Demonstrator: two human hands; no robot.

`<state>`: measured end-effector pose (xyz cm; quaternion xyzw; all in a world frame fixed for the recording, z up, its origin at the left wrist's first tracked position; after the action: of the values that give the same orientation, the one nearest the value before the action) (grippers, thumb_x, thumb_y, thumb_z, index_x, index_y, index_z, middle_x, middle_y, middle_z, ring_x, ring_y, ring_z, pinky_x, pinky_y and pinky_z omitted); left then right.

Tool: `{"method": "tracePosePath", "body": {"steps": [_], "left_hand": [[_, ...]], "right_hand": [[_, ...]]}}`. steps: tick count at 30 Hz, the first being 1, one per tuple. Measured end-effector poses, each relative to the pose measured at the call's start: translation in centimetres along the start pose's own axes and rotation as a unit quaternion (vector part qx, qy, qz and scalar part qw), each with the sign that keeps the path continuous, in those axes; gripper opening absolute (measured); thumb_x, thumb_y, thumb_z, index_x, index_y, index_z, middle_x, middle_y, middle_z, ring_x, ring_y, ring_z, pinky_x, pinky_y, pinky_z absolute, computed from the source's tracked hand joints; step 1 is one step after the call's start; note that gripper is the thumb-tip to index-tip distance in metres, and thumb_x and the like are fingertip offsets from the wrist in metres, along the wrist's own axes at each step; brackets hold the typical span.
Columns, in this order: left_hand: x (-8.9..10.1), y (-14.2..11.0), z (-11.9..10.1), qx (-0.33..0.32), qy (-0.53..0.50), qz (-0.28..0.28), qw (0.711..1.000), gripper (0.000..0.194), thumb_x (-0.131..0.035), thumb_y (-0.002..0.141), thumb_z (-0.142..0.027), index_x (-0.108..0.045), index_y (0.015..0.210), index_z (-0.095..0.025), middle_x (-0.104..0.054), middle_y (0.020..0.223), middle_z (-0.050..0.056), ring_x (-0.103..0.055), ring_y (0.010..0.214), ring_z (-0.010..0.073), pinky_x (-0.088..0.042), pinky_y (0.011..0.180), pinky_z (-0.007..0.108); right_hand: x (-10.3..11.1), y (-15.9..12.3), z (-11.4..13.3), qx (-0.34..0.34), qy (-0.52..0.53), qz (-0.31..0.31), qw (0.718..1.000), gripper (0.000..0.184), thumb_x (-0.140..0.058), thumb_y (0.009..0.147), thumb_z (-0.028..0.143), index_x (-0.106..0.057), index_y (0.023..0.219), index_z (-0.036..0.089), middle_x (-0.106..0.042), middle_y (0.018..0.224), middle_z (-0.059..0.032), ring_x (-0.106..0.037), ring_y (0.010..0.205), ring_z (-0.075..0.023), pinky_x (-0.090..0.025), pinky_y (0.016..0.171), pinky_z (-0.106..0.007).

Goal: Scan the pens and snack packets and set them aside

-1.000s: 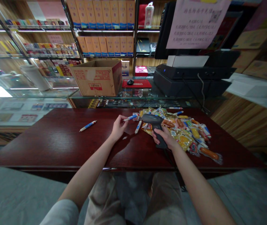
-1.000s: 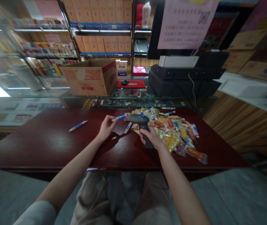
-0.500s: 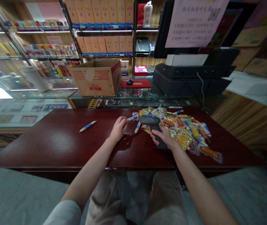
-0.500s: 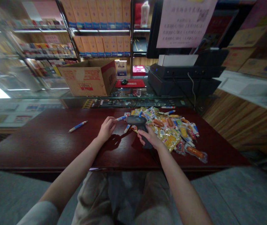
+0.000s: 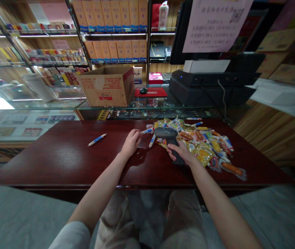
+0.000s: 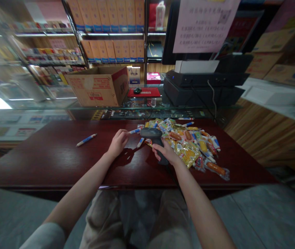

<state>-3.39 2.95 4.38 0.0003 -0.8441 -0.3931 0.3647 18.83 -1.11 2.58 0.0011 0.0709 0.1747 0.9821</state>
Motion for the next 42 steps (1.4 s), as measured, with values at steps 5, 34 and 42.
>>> {"method": "tracePosePath", "body": {"steps": [5, 34, 42], "left_hand": [[0.6, 0.0, 1.1, 0.059, 0.056, -0.025, 0.996, 0.008, -0.048, 0.093, -0.024, -0.056, 0.092, -0.021, -0.061, 0.096, 0.008, -0.059, 0.092, 0.0196, -0.048, 0.087, 0.034], [7.8, -2.5, 4.3, 0.24, 0.362, 0.122, 0.892, 0.036, -0.044, 0.091, -0.036, -0.057, 0.115, -0.013, -0.06, 0.12, 0.018, -0.052, 0.113, 0.0354, -0.039, 0.094, 0.049], [-4.0, 1.9, -0.9, 0.188, 0.152, 0.304, 0.921, 0.042, -0.051, 0.088, -0.056, -0.063, 0.104, -0.02, -0.067, 0.117, 0.011, -0.061, 0.112, 0.0295, -0.046, 0.094, 0.043]], "right_hand": [[1.0, 0.4, 0.2, 0.017, 0.057, -0.024, 0.998, 0.033, -0.07, 0.078, 0.044, -0.046, 0.08, 0.021, -0.051, 0.057, 0.0066, -0.04, 0.035, -0.0057, -0.033, 0.036, -0.021], [1.9, 0.3, 1.0, 0.014, 0.132, -0.059, 0.989, 0.037, -0.076, 0.071, 0.042, -0.046, 0.075, 0.021, -0.053, 0.057, 0.0063, -0.039, 0.036, -0.0054, -0.033, 0.037, -0.02], [3.0, 0.8, 0.4, 0.02, 0.151, -0.067, 0.986, 0.034, -0.074, 0.073, 0.042, -0.049, 0.082, 0.021, -0.051, 0.057, 0.0068, -0.038, 0.036, -0.006, -0.034, 0.038, -0.022]]}}
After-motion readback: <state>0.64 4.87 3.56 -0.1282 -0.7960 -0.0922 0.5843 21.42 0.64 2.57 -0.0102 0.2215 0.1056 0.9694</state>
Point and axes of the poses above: each hand's wrist, its own y-axis towards the middle knuckle, its own x-axis out of the back of the hand, z = x × y, the point moved 6 cm from there along y, towards the middle knuckle
